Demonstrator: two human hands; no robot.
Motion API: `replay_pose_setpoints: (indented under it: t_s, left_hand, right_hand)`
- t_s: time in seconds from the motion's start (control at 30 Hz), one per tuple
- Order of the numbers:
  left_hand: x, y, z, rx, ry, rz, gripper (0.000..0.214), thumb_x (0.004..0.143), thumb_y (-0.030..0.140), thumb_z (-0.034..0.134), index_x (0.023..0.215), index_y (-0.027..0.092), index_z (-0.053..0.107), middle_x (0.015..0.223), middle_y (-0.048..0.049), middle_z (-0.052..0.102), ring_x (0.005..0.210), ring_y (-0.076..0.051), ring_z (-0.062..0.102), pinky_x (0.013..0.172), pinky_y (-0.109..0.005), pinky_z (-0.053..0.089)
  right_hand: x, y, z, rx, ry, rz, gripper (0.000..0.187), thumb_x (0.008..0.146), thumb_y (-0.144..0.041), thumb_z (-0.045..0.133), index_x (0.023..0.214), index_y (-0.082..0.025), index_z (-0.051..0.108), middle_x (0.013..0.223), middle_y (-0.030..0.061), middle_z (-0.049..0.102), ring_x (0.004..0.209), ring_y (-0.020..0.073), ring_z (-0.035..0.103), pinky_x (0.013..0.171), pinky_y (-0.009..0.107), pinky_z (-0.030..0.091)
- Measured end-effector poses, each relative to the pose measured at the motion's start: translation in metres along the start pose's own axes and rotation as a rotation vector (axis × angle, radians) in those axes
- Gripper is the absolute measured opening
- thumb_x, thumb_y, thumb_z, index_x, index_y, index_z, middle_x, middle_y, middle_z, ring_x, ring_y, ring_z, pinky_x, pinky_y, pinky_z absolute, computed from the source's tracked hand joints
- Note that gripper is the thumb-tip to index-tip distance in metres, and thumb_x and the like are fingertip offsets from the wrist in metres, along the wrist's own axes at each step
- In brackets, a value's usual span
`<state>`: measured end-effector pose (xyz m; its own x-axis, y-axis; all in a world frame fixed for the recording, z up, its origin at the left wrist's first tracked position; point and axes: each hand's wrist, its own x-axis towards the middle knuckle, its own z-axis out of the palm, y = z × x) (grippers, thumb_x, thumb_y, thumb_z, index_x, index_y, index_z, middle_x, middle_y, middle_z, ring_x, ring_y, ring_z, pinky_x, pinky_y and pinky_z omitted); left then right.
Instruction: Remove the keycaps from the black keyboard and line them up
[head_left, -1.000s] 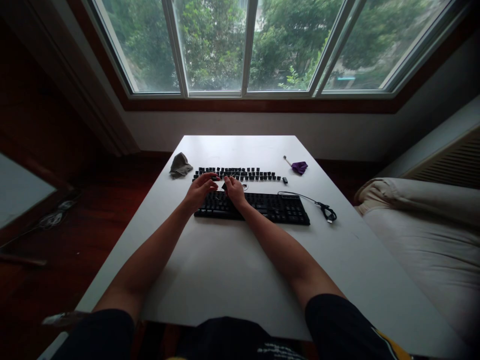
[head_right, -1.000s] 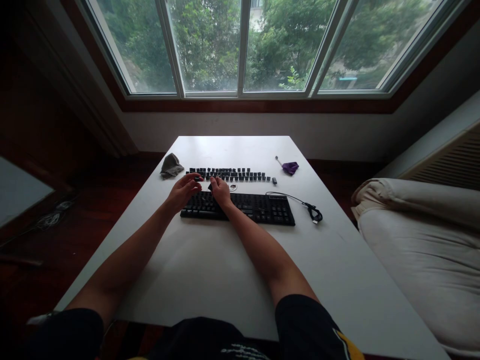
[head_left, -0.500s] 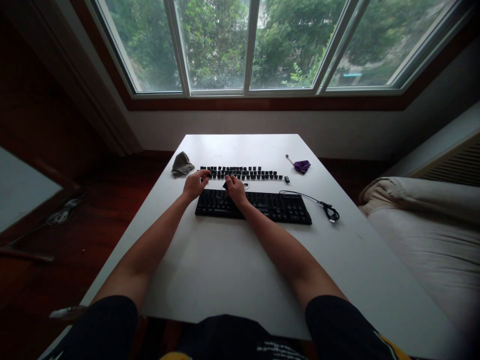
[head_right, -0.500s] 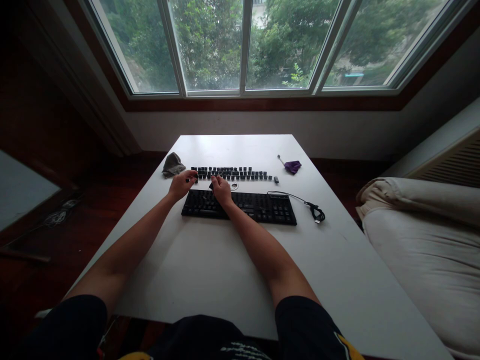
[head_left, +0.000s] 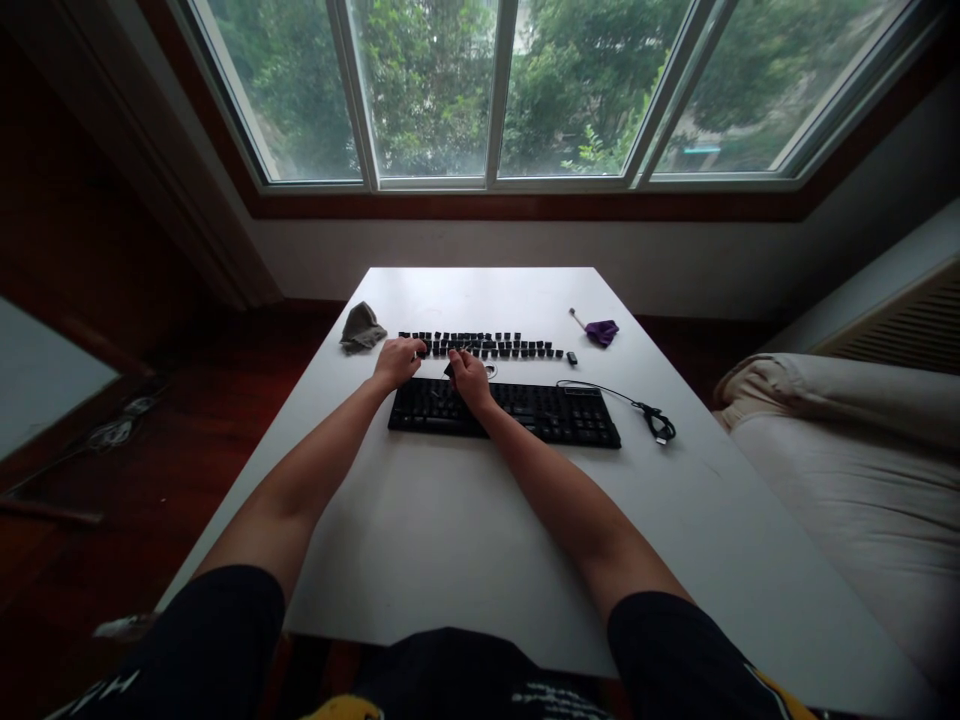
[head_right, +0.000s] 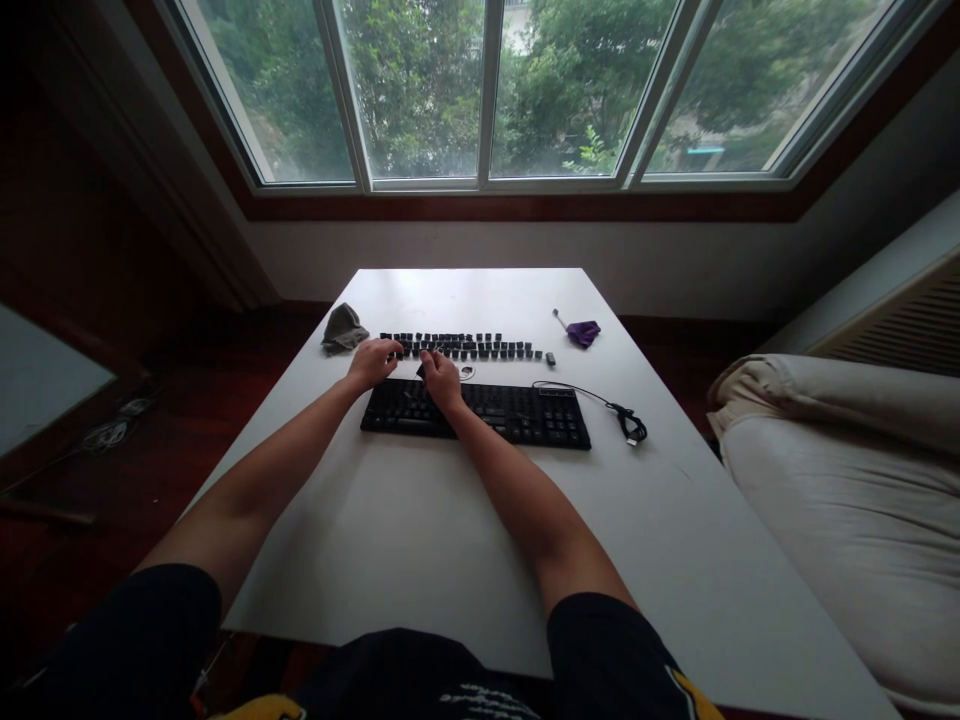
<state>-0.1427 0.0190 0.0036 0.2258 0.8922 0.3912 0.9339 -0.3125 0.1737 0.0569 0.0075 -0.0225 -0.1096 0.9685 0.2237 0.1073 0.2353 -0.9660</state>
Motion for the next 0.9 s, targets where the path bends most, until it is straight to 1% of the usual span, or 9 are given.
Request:
replay_pose_setpoints:
  t_s: [0.17,0.47,0.73,0.9]
  left_hand:
    - [0.002,-0.002,0.011,0.043,-0.005,-0.041,0.025,0.079,0.018,0.06,0.101,0.024,0.072,0.108,-0.0086,0.068,0.104,-0.028,0.057,0.094,-0.043,0.043]
    - [0.005,-0.01,0.026,0.048,-0.015,-0.159,0.021,0.076,0.021,0.065,0.094,0.024,0.073,0.103,-0.011,0.062,0.105,-0.032,0.054,0.09,-0.047,0.044]
    - [0.004,-0.009,0.024,0.0,-0.009,-0.2,0.023,0.076,0.022,0.066,0.098,0.024,0.072,0.105,-0.0111,0.06,0.104,-0.032,0.053,0.092,-0.047,0.044]
    - [-0.003,-0.003,0.022,-0.067,0.054,-0.18,0.024,0.079,0.023,0.064,0.102,0.024,0.072,0.107,-0.0101,0.061,0.105,-0.03,0.054,0.095,-0.046,0.043]
  right_hand:
    - [0.0,0.001,0.0,-0.014,0.005,-0.003,0.044,0.091,-0.063,0.046,0.072,-0.023,0.046,0.051,-0.0044,0.049,0.044,0.0135,0.053,0.047,0.025,0.039]
    - [-0.001,-0.003,-0.001,-0.05,-0.02,0.015,0.045,0.093,-0.064,0.044,0.074,-0.023,0.046,0.053,-0.004,0.049,0.047,0.0137,0.054,0.049,0.025,0.04]
    - [-0.002,-0.006,-0.002,-0.045,-0.03,0.017,0.046,0.092,-0.066,0.043,0.074,-0.024,0.045,0.054,-0.0035,0.05,0.047,0.0141,0.054,0.048,0.025,0.041]
    - [-0.003,-0.007,-0.003,-0.06,-0.026,0.007,0.043,0.093,-0.062,0.044,0.073,-0.023,0.046,0.052,-0.004,0.049,0.046,0.014,0.053,0.05,0.025,0.041]
